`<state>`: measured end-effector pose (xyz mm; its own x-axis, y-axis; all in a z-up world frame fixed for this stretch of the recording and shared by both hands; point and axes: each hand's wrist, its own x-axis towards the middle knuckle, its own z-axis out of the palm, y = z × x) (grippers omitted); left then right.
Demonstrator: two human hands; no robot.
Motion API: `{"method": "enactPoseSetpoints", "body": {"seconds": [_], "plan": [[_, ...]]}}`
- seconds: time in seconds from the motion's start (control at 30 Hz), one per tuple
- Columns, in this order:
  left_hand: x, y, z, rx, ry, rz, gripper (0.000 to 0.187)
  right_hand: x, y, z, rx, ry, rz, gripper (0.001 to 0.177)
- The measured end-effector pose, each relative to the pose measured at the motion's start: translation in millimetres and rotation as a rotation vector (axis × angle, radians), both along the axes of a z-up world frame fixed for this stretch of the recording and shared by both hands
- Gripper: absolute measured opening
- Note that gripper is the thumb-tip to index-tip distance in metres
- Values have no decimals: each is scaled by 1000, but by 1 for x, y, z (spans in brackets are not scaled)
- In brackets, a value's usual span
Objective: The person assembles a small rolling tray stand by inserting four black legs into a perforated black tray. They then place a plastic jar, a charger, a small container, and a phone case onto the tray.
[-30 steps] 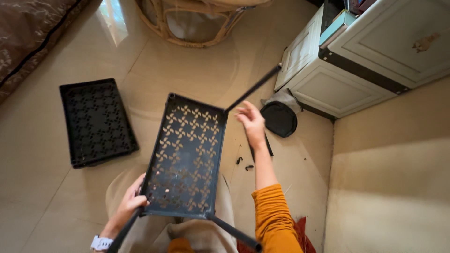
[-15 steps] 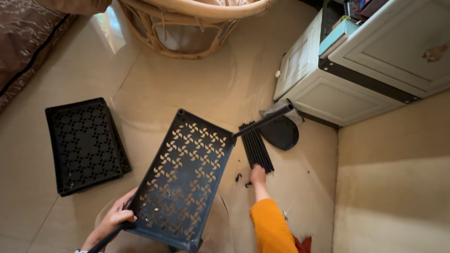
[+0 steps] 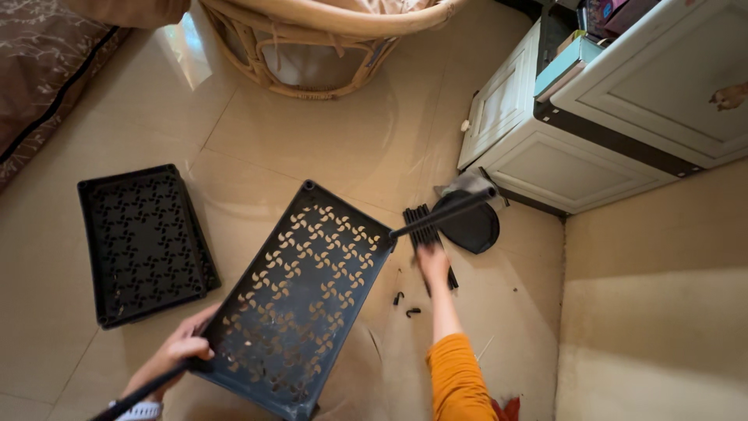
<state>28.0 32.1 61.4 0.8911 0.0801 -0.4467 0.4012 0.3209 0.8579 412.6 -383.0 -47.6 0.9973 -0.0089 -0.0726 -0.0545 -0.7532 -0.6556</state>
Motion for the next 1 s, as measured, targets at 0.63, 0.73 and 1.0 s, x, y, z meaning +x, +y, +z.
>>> {"method": "enactPoseSetpoints", "body": {"seconds": [0.63, 0.73, 1.0], "plan": [[-23, -12, 47, 63, -92, -163, 88, -19, 126, 259, 712, 240, 831, 19], [-26, -16, 53, 20, -101, -173, 91, -26, 128, 264, 610, 166, 870, 18], [-33, -21, 59, -47, -68, -161, 91, -56, 137, 299, 256, -34, 978, 19]]}}
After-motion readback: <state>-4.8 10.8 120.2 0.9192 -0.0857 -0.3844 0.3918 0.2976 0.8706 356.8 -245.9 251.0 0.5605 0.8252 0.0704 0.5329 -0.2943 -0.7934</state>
